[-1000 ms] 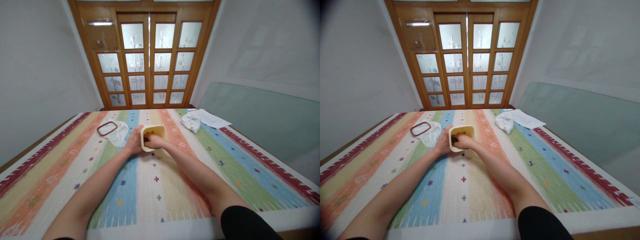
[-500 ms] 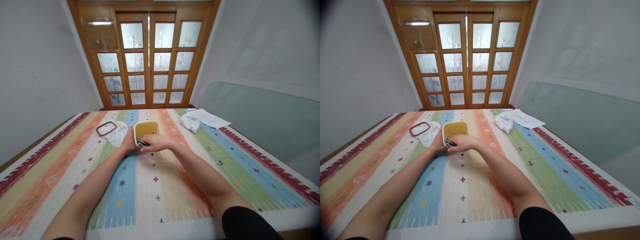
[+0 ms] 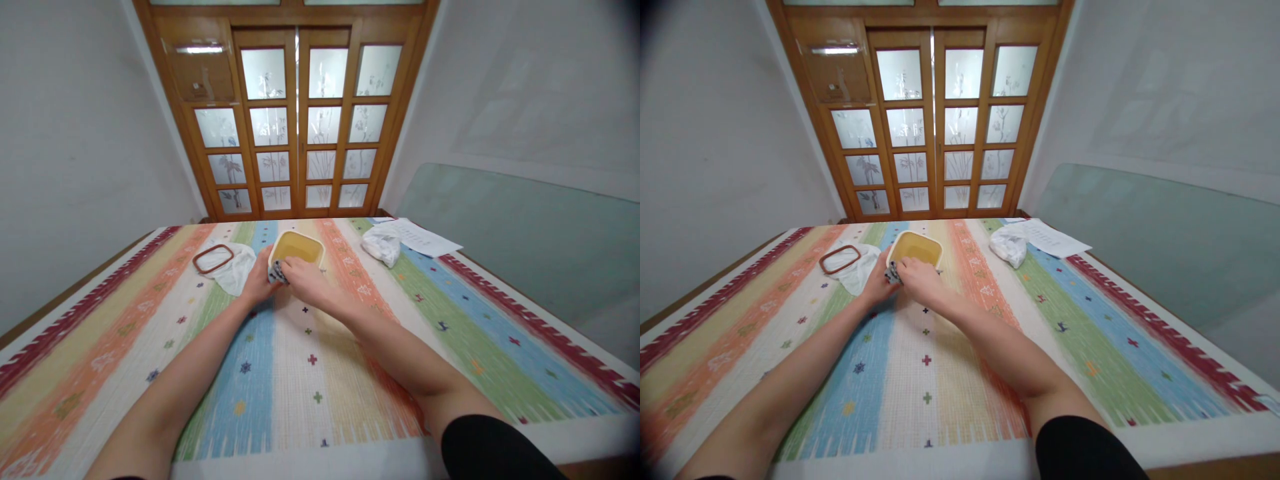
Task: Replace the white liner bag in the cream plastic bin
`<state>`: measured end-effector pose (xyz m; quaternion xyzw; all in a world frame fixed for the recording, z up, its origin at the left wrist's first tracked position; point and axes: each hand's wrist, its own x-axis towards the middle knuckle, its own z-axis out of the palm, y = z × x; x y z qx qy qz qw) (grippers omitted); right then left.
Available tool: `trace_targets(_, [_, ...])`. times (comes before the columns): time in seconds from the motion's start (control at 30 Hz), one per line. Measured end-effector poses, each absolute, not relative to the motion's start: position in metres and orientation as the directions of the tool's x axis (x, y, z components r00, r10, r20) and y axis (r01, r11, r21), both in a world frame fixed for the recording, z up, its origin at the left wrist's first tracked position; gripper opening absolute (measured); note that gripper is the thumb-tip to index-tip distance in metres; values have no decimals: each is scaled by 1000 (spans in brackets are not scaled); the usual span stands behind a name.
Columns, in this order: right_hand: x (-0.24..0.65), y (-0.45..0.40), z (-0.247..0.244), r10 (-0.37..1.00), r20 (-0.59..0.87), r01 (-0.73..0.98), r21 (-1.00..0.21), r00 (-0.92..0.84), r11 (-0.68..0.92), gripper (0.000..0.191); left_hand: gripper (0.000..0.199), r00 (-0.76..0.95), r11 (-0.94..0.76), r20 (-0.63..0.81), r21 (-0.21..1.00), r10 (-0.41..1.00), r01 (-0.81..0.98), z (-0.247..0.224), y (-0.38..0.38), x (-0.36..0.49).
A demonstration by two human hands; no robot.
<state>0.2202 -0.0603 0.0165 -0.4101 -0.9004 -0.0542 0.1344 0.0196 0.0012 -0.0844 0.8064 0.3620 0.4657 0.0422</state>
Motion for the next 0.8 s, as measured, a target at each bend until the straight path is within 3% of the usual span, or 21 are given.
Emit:
trace_targets(0.17, [217,-46,1,867,367,849,-279,-337,448,26,112,375,-734,702,310,605,605,-93,-6,36])
trace_targets(0.27, [210,-47,-7,880,384,789,-430,-280,439,28,125,383,-742,722,267,577,615,-95,-9,41])
trace_targets(0.4, [197,-57,-14,888,366,708,-547,-277,446,30,120,351,-734,757,240,551,635,-93,-10,37])
trace_targets(0.53, [194,-64,-11,886,278,739,-490,-370,462,28,119,341,-738,764,250,548,627,-90,-8,26])
trace_targets(0.8, [223,-69,20,729,13,722,-130,-684,680,25,120,417,-793,751,225,511,566,-78,-7,17])
